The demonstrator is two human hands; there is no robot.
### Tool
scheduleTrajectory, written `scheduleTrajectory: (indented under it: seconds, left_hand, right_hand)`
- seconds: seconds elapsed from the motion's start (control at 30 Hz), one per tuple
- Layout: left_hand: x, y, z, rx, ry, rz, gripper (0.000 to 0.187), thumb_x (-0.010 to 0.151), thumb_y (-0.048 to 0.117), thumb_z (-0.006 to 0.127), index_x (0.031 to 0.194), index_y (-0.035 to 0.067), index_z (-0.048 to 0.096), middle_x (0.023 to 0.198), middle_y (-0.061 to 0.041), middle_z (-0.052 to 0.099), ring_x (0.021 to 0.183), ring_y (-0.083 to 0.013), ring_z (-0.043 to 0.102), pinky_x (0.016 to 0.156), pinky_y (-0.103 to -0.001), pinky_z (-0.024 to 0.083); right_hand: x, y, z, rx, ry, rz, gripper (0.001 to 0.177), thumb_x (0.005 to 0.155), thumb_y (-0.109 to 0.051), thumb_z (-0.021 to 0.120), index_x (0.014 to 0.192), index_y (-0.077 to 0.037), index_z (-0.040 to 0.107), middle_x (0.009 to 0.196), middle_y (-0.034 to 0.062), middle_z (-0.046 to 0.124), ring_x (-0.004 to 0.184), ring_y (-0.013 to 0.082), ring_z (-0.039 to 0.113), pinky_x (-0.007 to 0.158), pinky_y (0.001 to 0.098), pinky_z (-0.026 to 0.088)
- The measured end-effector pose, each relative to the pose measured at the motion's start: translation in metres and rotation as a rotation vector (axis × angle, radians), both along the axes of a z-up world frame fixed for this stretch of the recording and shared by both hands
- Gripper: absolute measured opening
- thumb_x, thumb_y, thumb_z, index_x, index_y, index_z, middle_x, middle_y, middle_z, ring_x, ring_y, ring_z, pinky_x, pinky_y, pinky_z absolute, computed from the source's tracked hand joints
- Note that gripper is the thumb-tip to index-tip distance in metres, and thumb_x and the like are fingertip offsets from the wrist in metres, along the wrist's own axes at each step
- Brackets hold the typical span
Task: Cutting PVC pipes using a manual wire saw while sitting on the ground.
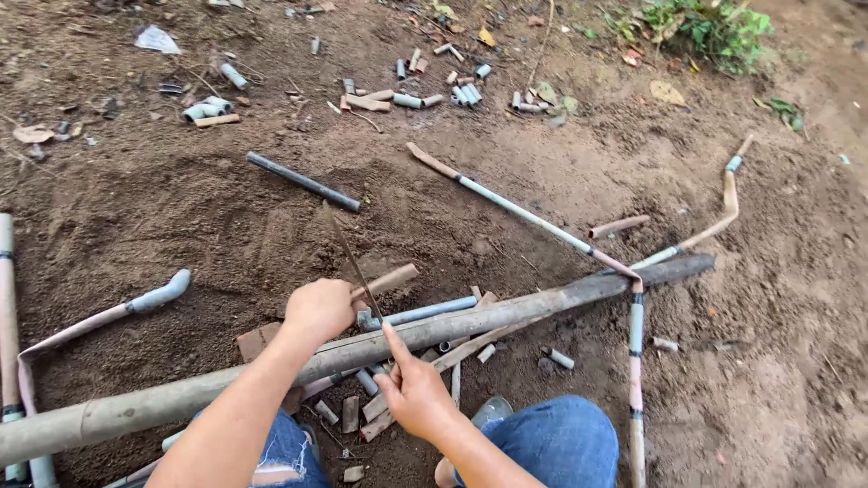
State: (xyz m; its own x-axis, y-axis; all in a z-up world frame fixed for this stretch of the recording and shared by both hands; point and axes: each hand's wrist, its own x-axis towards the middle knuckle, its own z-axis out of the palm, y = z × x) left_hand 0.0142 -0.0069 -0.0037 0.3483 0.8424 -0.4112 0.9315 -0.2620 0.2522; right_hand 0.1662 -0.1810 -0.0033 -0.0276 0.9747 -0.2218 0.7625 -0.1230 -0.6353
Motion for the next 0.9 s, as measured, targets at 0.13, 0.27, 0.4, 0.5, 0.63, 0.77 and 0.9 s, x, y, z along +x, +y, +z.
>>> scheduleTrajectory:
  seconds: [0.13,0.27,0.4,0.5,0.63,0.77,0.9]
  left_hand:
    - [-0.005,0.002,0.016,-0.018,0.04,-0.045,0.028,0.103,0.045,0.063,0.11,0.026,0.082,0.091,-0.003,0.081,0.081,-0.0225,0.078,0.075,-0.04,0.062]
    - [-0.013,0.007,0.003,0.021,0.069,0.026,0.031,0.1,0.049,0.064,0.104,0.026,0.084,0.092,-0.003,0.083,0.083,-0.0256,0.079,0.074,-0.04,0.061]
    - [0.004,-0.006,0.018,-0.062,0.09,-0.043,0.032,0.102,0.045,0.065,0.1,0.02,0.084,0.091,-0.002,0.082,0.08,-0.0208,0.079,0.075,-0.037,0.062]
    - [-0.009,0.012,0.016,-0.034,0.16,0.016,0.048,0.106,0.061,0.055,0.1,0.022,0.083,0.083,0.001,0.081,0.069,-0.0151,0.078,0.065,-0.032,0.063]
    - [-0.003,0.006,0.013,-0.064,0.176,0.037,0.047,0.105,0.059,0.059,0.096,0.02,0.083,0.078,0.002,0.081,0.066,-0.0137,0.077,0.066,-0.031,0.062]
    - [0.004,0.003,0.005,-0.049,0.071,-0.006,0.037,0.1,0.05,0.066,0.098,0.017,0.083,0.091,-0.005,0.081,0.081,-0.0243,0.078,0.074,-0.039,0.061]
    - [-0.008,0.011,-0.011,0.071,-0.002,0.06,0.035,0.097,0.048,0.07,0.1,0.015,0.083,0.093,-0.011,0.081,0.085,-0.0334,0.078,0.074,-0.046,0.06]
  right_hand:
    - [-0.003,-0.005,0.013,0.029,0.04,-0.03,0.086,0.1,-0.015,0.064,0.174,-0.021,0.021,0.072,0.0032,0.06,0.062,0.0198,0.054,0.06,0.0362,0.047]
    - [-0.009,-0.005,0.027,-0.021,0.099,-0.013,0.084,0.099,-0.019,0.065,0.173,-0.02,0.026,0.072,0.0054,0.062,0.061,0.0224,0.056,0.06,0.0363,0.048]
    - [-0.009,-0.001,0.029,-0.002,0.124,-0.051,0.086,0.098,-0.017,0.066,0.174,-0.018,0.025,0.069,0.0032,0.056,0.06,0.0198,0.051,0.059,0.0338,0.045]
    - [-0.013,-0.001,0.039,-0.142,0.062,0.016,0.085,0.103,-0.019,0.059,0.176,-0.019,0.016,0.076,0.006,0.06,0.063,0.0201,0.053,0.06,0.0357,0.047]
    - [-0.015,0.006,0.054,-0.199,0.057,0.012,0.085,0.103,-0.021,0.059,0.176,-0.021,0.016,0.076,0.0057,0.059,0.065,0.0203,0.054,0.064,0.0364,0.048]
    - [-0.008,0.001,0.038,-0.188,0.107,-0.056,0.089,0.102,-0.019,0.063,0.176,-0.027,0.015,0.072,0.0017,0.057,0.061,0.0168,0.051,0.061,0.0322,0.046]
    - [-0.002,-0.002,0.008,-0.092,0.094,-0.082,0.089,0.095,-0.021,0.072,0.172,-0.03,0.029,0.064,-0.0016,0.057,0.055,0.0167,0.051,0.057,0.0333,0.043]
